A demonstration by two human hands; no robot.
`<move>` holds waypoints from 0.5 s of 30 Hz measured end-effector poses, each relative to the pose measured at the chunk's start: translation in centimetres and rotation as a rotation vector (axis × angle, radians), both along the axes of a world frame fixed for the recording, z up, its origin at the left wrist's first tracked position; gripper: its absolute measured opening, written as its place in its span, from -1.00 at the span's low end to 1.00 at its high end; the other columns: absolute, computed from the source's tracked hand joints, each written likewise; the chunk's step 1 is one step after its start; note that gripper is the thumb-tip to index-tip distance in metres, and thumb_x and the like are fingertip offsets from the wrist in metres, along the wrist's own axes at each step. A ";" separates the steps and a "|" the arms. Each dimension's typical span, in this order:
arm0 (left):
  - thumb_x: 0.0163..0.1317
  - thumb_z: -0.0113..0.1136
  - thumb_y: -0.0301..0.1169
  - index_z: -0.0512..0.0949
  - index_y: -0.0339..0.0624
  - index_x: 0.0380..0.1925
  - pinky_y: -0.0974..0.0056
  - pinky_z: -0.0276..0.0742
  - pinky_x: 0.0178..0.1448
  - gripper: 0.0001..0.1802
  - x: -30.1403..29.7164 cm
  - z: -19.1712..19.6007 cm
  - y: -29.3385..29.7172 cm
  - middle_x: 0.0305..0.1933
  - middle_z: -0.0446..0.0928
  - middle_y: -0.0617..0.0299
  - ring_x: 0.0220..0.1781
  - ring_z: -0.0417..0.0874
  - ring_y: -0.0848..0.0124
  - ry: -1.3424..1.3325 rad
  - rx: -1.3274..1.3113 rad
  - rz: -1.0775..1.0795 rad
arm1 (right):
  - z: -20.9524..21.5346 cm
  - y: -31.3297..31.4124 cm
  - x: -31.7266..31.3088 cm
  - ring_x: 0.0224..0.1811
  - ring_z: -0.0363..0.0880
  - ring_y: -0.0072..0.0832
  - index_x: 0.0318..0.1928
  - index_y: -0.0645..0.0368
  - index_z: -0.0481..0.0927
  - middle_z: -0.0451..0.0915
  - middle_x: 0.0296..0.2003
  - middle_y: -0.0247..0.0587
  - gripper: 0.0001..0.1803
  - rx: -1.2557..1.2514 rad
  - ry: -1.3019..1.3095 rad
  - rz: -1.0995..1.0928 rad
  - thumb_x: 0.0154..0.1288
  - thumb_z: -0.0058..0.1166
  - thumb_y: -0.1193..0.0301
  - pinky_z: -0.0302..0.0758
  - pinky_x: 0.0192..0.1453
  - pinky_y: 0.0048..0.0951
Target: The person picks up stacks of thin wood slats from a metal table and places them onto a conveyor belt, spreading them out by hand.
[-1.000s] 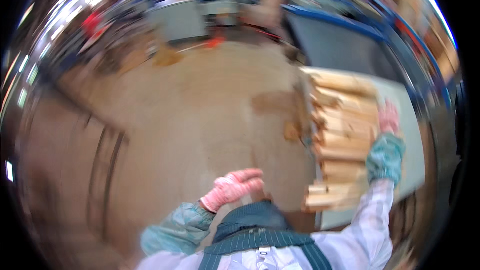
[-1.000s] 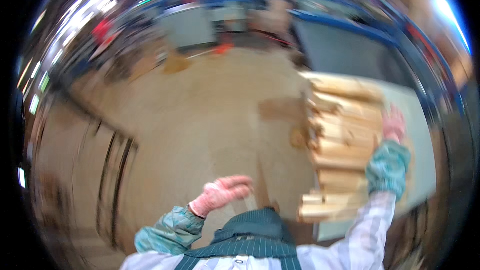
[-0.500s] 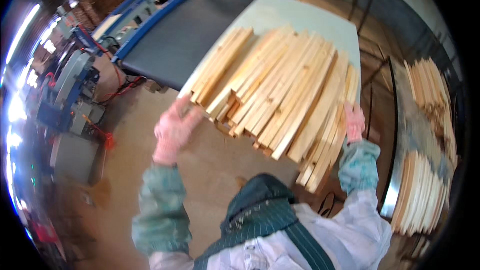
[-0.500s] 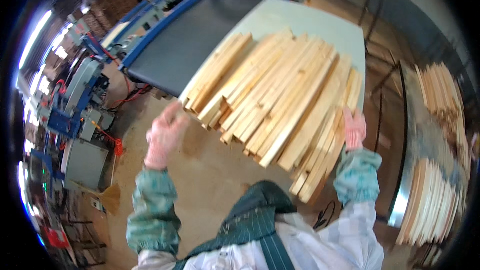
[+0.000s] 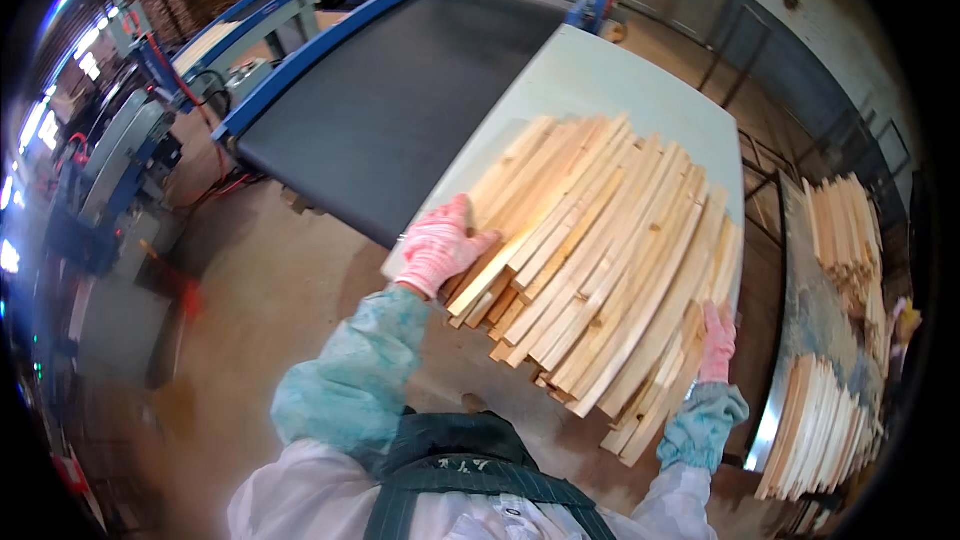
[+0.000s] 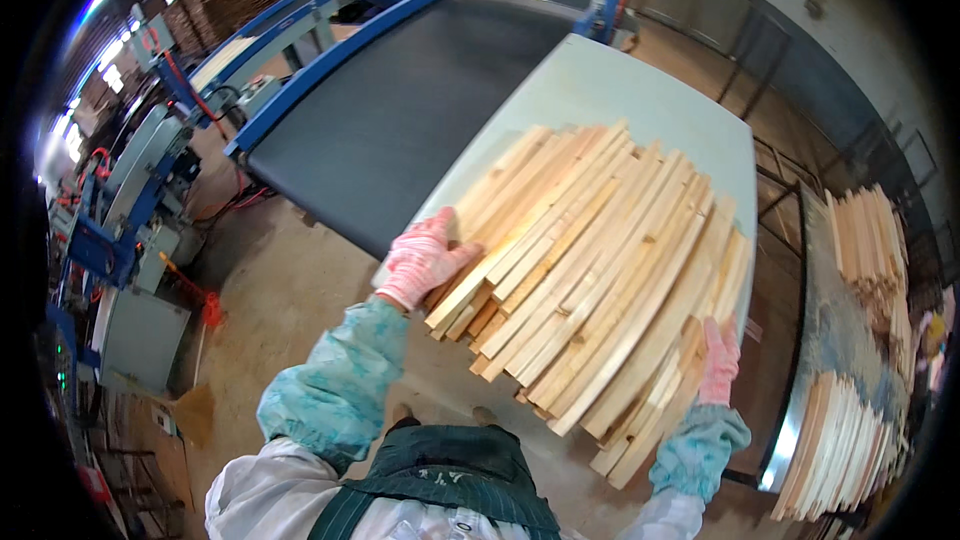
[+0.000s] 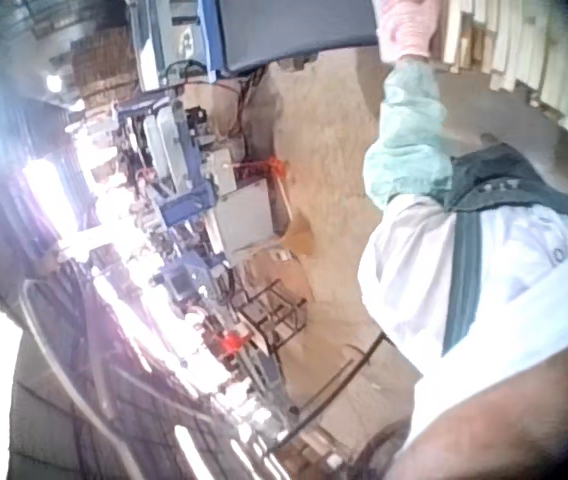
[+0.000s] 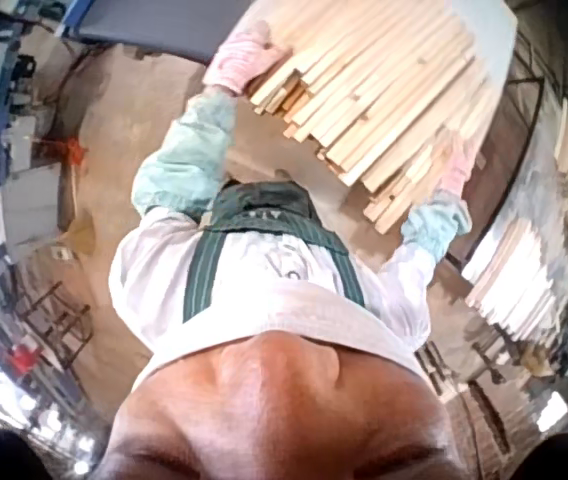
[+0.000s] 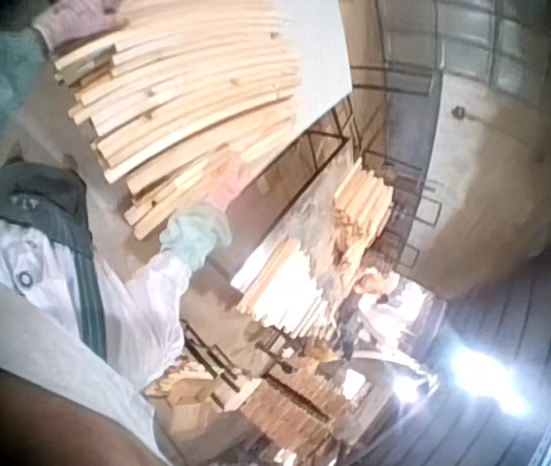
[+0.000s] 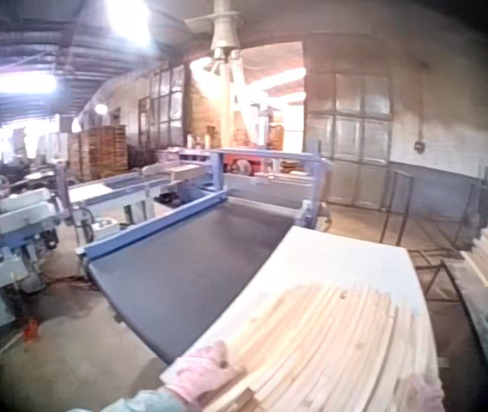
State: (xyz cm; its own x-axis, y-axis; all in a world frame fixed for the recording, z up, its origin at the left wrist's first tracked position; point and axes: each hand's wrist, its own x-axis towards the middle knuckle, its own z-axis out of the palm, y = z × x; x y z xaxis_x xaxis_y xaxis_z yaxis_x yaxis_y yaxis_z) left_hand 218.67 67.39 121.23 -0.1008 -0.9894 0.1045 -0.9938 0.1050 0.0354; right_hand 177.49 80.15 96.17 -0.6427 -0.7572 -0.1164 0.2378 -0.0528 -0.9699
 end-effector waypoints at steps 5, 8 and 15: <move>0.08 0.16 0.23 0.29 -0.09 0.20 0.17 0.38 0.27 -0.17 4.4 2.4 -2.2 0.19 0.43 0.14 0.25 0.42 0.26 -0.025 0.153 0.032 | 5.2 -0.2 5.6 0.26 0.36 -0.31 0.42 0.26 0.08 0.32 0.26 -0.09 -0.25 -0.093 -0.089 0.027 0.33 0.09 0.31 0.32 0.33 -0.38; 0.06 0.18 0.22 0.17 -0.07 0.36 0.20 0.30 0.36 -0.04 7.2 4.2 -4.9 0.28 0.37 0.12 0.33 0.35 0.23 -0.021 0.270 0.080 | 7.7 -2.5 9.9 0.31 0.31 -0.34 0.42 0.29 0.05 0.33 0.27 -0.04 -0.24 -0.068 0.010 0.060 0.34 0.06 0.29 0.25 0.39 -0.41; 0.07 0.23 0.15 0.30 -0.08 0.29 0.19 0.37 0.29 -0.15 29.7 16.7 -19.0 0.21 0.45 0.04 0.25 0.46 0.18 0.057 0.154 0.078 | 21.2 -19.0 30.6 0.19 0.43 -0.33 0.37 0.28 0.17 0.41 0.19 -0.06 -0.24 -0.010 0.040 0.115 0.22 0.18 0.37 0.37 0.26 -0.39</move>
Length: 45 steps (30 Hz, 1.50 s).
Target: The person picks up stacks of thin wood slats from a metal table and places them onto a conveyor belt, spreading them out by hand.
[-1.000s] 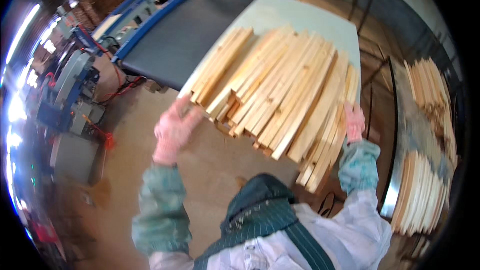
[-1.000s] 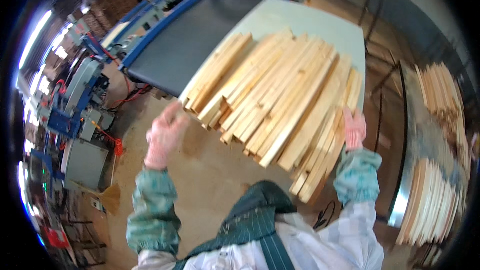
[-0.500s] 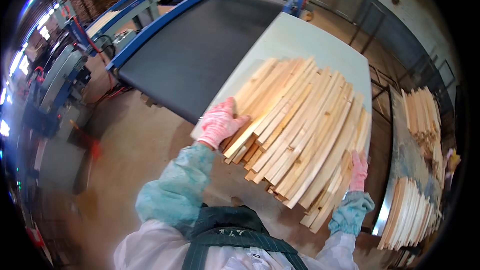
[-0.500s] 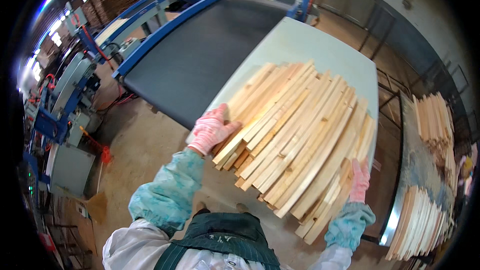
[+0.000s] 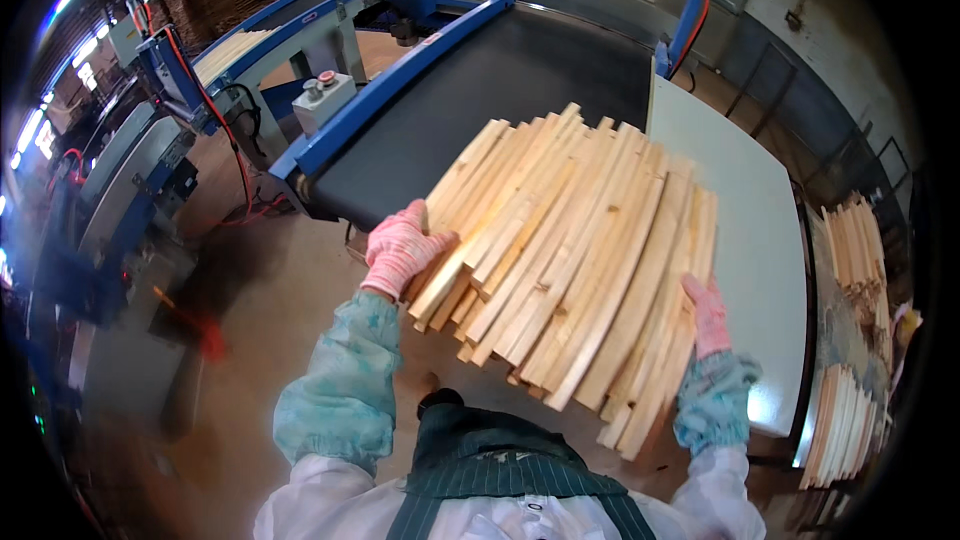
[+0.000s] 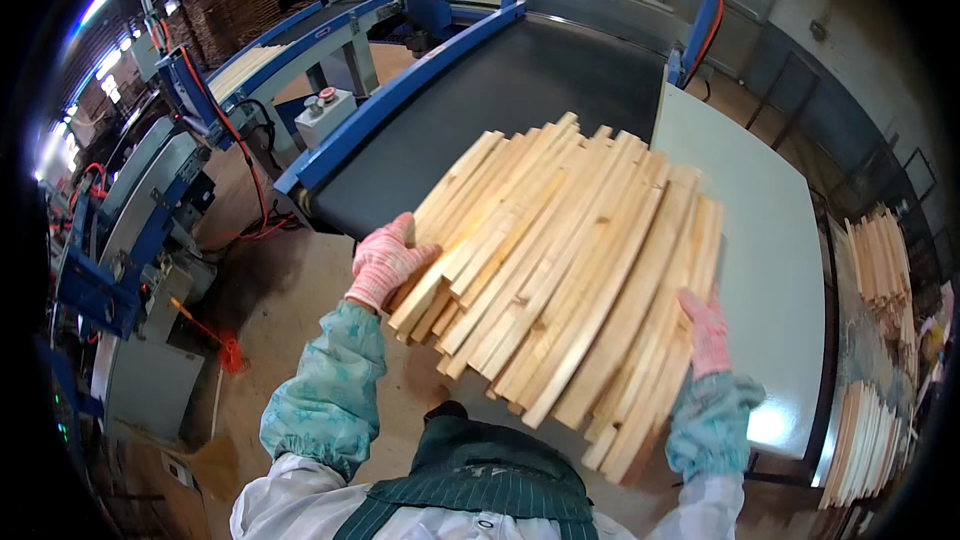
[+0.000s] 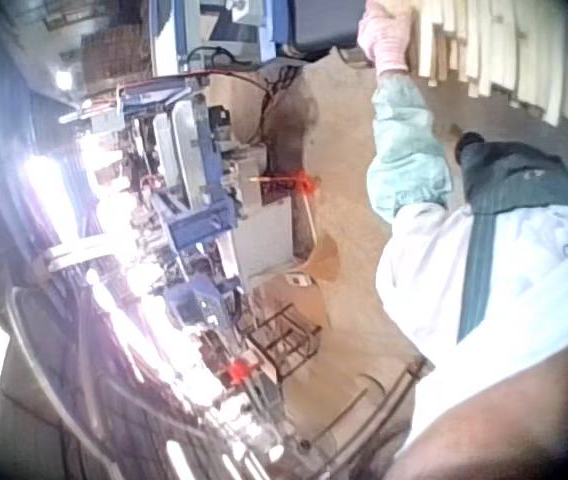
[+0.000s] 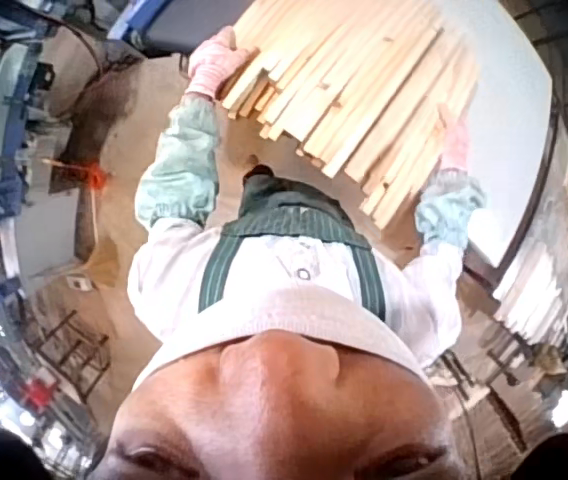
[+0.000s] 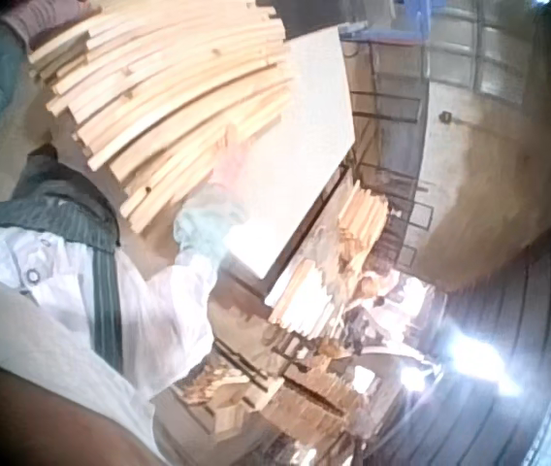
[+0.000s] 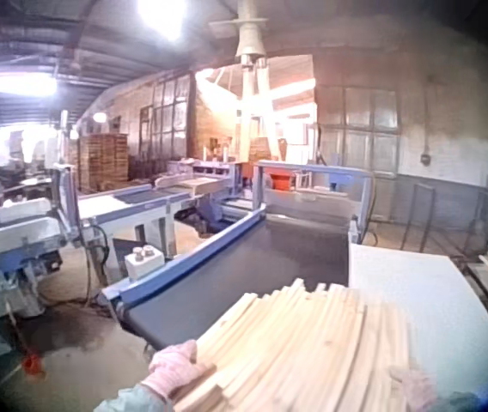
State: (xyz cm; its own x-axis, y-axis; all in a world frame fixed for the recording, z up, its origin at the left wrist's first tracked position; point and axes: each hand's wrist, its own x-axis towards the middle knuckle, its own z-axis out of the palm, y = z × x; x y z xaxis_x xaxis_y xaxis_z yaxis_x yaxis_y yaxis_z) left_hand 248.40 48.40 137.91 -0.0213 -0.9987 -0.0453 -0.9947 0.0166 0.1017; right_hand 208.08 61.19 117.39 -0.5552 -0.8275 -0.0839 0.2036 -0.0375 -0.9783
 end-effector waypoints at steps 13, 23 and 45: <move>0.18 0.15 0.00 0.61 0.03 -0.02 0.25 0.39 0.25 -0.55 12.3 1.4 -3.0 0.01 0.60 0.21 0.15 0.52 0.25 0.074 -0.522 -0.006 | 2.5 -10.1 10.1 0.23 0.43 -0.36 0.43 0.28 0.00 0.44 0.18 -0.02 -0.09 -0.109 -0.257 0.140 0.19 0.23 0.33 0.31 0.30 -0.41; 0.15 0.29 -0.21 0.40 -0.11 0.24 0.38 0.38 0.23 -0.36 11.8 3.6 -5.1 0.12 0.55 0.15 0.13 0.55 0.39 0.384 0.028 -0.189 | 6.8 -8.3 12.3 0.47 -0.01 -0.09 0.42 0.17 0.11 0.07 0.42 0.01 0.06 0.675 1.190 0.120 0.15 -0.21 -0.39 0.10 0.42 -0.13; 0.15 0.19 -0.58 0.15 -0.29 0.35 0.38 0.60 -0.11 -0.26 7.5 3.3 -5.7 -0.03 0.54 0.10 -0.13 0.60 0.39 1.038 0.453 -0.137 | 9.4 -10.9 20.6 0.02 0.55 -0.26 0.30 0.22 0.24 0.55 -0.01 -0.05 -0.15 0.099 -0.199 0.239 0.01 0.40 0.42 0.49 0.16 -0.32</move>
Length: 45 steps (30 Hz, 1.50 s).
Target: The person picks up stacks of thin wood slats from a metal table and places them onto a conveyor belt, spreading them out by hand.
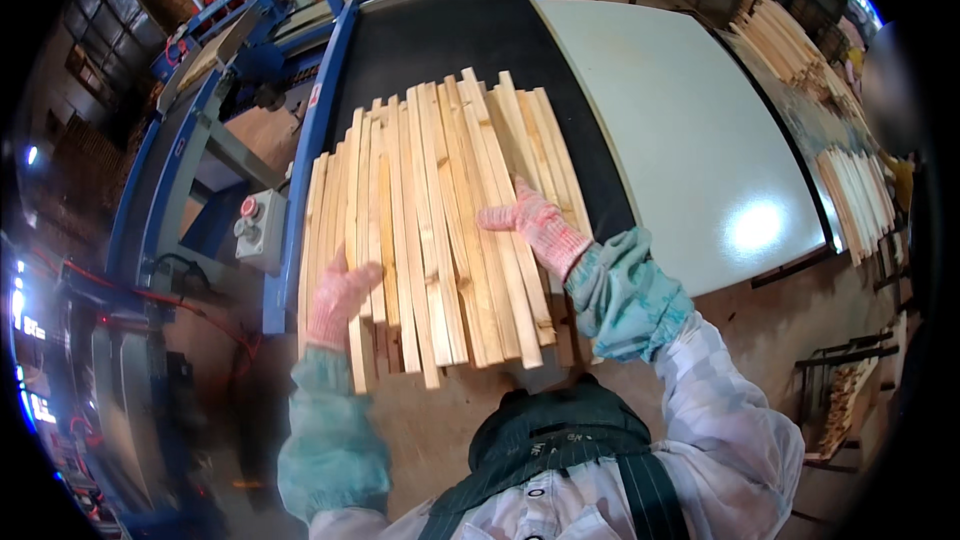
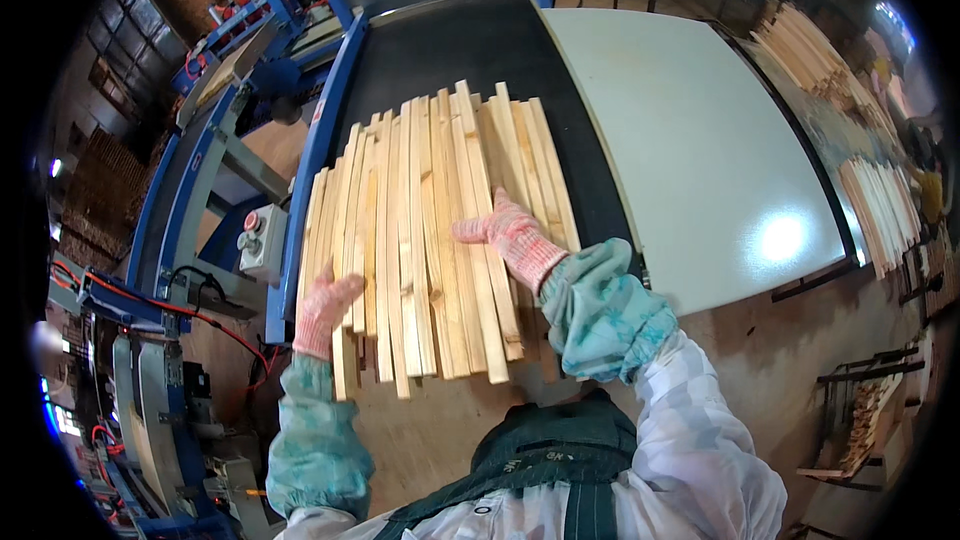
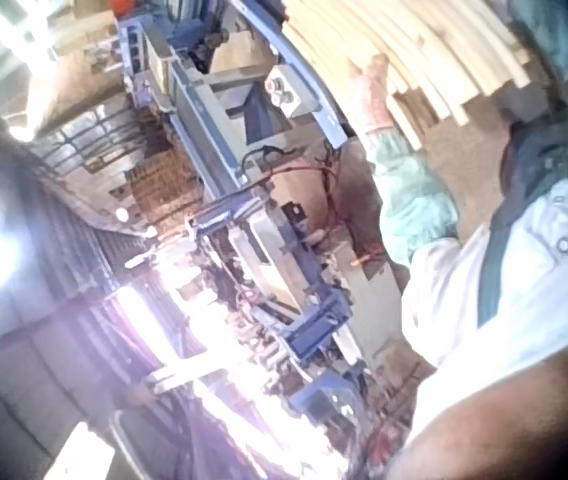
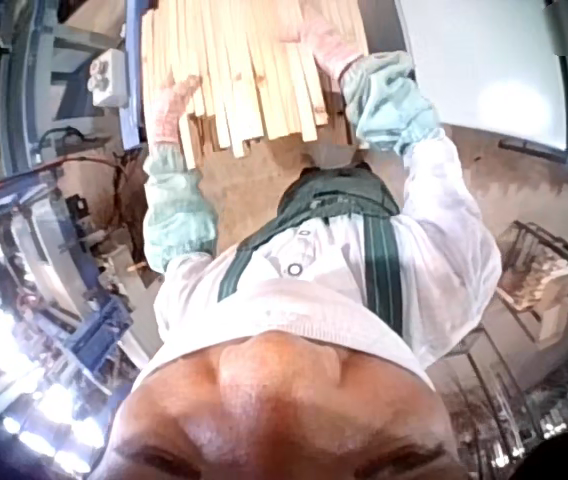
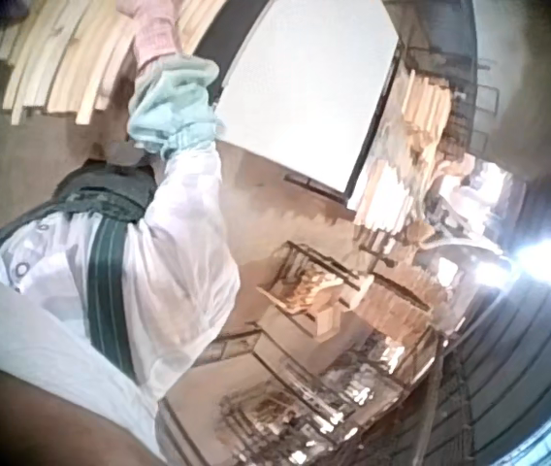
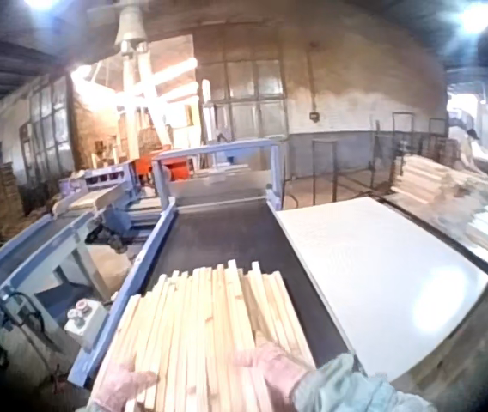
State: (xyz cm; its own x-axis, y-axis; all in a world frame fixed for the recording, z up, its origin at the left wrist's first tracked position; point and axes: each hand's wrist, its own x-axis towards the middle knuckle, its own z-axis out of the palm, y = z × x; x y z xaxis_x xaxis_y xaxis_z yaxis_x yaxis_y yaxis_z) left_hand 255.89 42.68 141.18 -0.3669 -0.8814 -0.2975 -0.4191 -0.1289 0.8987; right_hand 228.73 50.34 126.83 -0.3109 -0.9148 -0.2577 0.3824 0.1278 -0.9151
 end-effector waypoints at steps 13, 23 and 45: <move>0.09 0.36 -0.40 -0.21 -0.17 0.46 0.28 0.34 0.29 0.09 -15.2 -10.7 17.6 0.26 0.37 0.00 0.24 0.41 0.31 0.101 -0.155 -0.213 | -6.1 21.0 -14.1 0.21 0.44 -0.20 0.39 0.20 0.13 0.41 0.21 -0.02 -0.01 -0.458 -0.279 -0.039 -0.02 0.39 0.30 0.46 0.25 -0.21; 0.16 0.06 0.10 0.27 -0.10 0.30 -0.08 -0.16 0.52 -0.22 -20.3 -16.8 9.0 0.39 0.21 -0.08 0.47 0.06 -0.08 -1.110 -1.038 -0.331 | -14.3 12.6 -20.3 0.19 0.45 -0.25 0.40 0.25 0.10 0.50 0.11 0.01 0.03 -0.099 0.173 0.033 0.03 0.39 0.14 0.37 0.27 -0.36; 0.12 0.19 -0.09 0.15 0.07 0.36 0.01 -0.06 0.51 -0.20 -28.4 -18.4 26.4 0.40 0.20 -0.05 0.47 0.11 0.00 -1.170 -0.770 -0.913 | -10.9 13.4 -24.0 0.39 0.17 -0.03 0.41 0.21 0.11 0.15 0.36 0.19 0.13 0.364 0.877 0.167 0.03 0.00 -0.36 0.15 0.42 -0.21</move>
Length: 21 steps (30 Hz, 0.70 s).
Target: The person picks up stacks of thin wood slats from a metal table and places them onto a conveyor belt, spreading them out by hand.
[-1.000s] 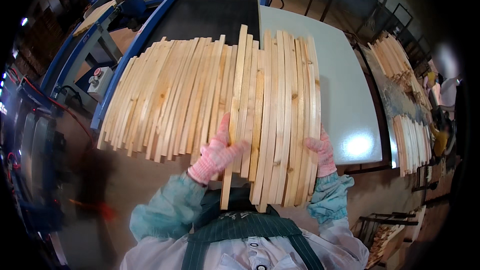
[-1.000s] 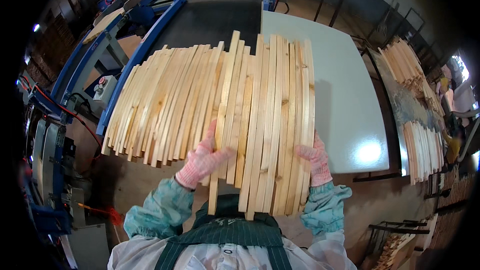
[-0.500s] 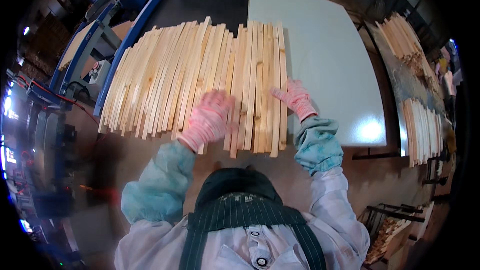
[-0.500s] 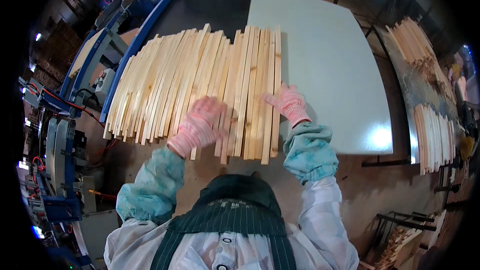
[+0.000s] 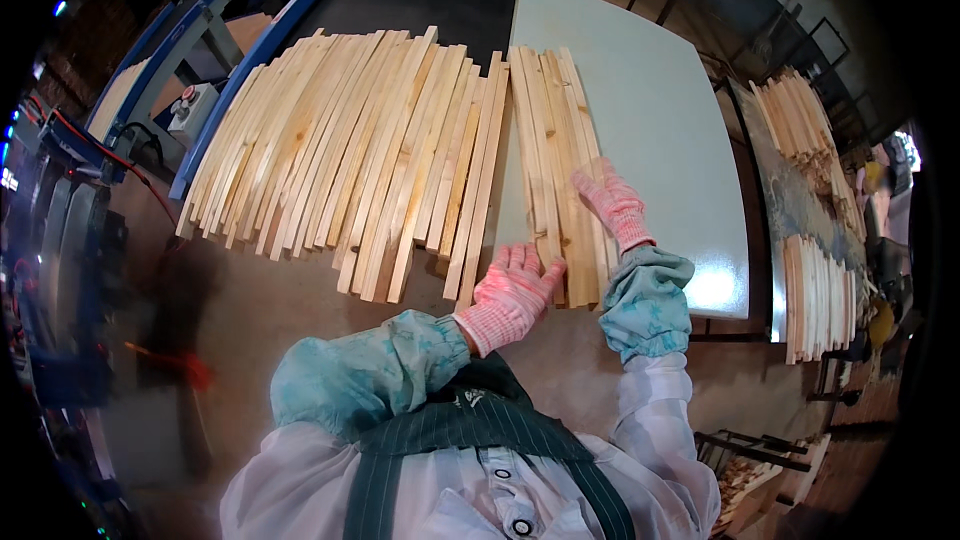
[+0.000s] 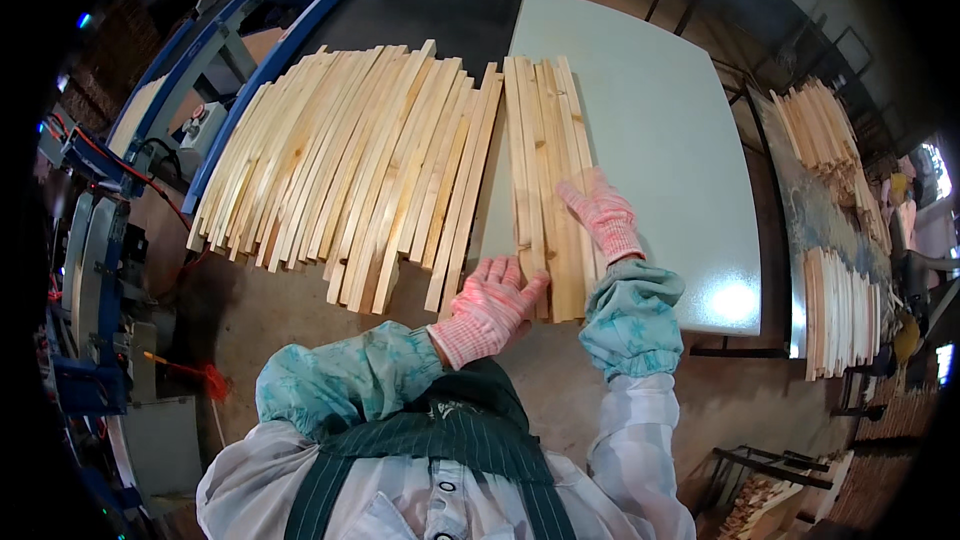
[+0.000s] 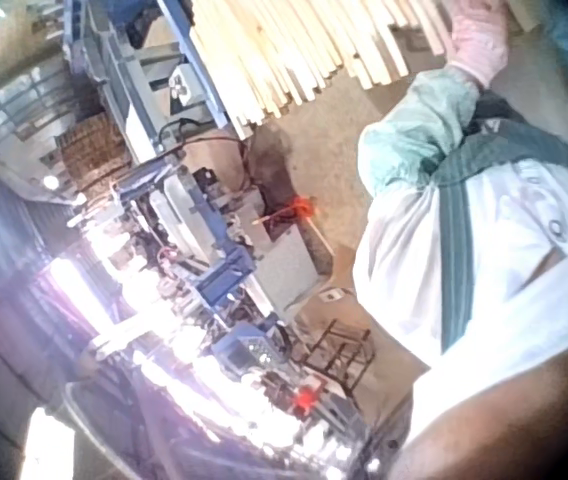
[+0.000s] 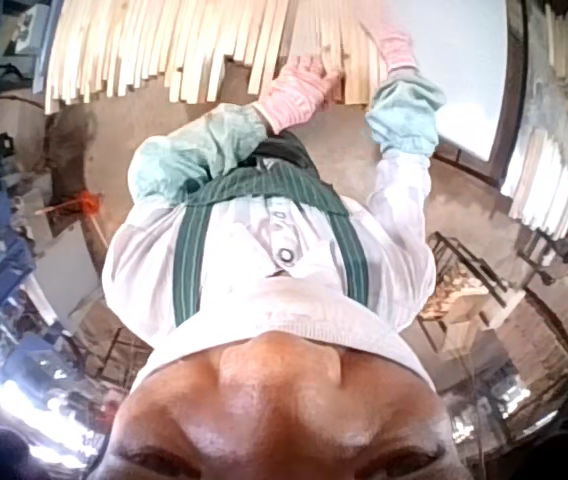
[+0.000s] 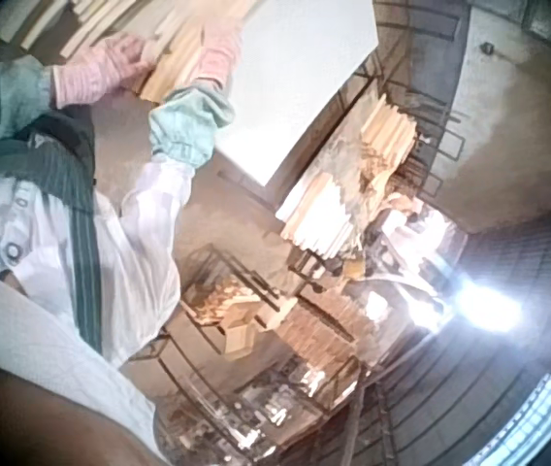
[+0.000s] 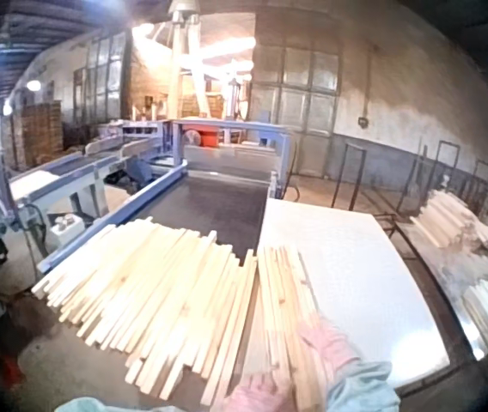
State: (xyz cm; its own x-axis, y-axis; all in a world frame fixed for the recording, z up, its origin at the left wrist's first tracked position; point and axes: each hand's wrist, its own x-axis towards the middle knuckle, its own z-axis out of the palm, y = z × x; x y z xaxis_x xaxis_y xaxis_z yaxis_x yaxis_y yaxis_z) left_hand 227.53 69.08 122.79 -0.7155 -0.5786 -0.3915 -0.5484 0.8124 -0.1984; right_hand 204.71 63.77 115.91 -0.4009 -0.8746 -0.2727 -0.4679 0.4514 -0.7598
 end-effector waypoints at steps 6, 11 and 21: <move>0.07 0.24 -0.03 0.21 0.01 0.34 -0.03 -0.06 0.52 -0.17 2.2 1.8 -1.6 0.40 0.18 -0.03 0.48 0.09 0.03 0.048 0.192 -0.148 | 5.8 -2.4 7.0 0.47 -0.04 0.05 0.43 0.09 0.06 0.05 0.42 0.09 0.13 0.120 0.490 -0.009 -0.02 0.09 -0.32 0.05 0.48 -0.10; 0.00 0.33 -0.12 0.38 -0.11 0.20 -0.03 0.13 0.47 -0.27 5.4 6.7 -3.5 0.28 0.36 0.02 0.39 0.27 0.03 0.467 -0.031 -0.169 | 1.8 -0.2 3.2 0.43 0.03 -0.01 0.39 0.01 0.17 0.11 0.37 0.04 0.09 0.002 0.488 -0.138 -0.07 0.12 -0.33 0.10 0.40 -0.01; 0.19 0.16 -0.12 0.35 -0.02 0.25 0.14 0.16 0.44 -0.38 33.4 23.4 -29.0 0.31 0.35 0.07 0.39 0.27 0.13 0.393 -0.932 0.517 | -0.7 2.1 3.5 0.45 -0.05 0.16 0.44 -0.03 0.04 0.00 0.42 0.14 0.11 0.167 0.458 -0.288 -0.03 0.15 -0.27 0.07 0.45 0.03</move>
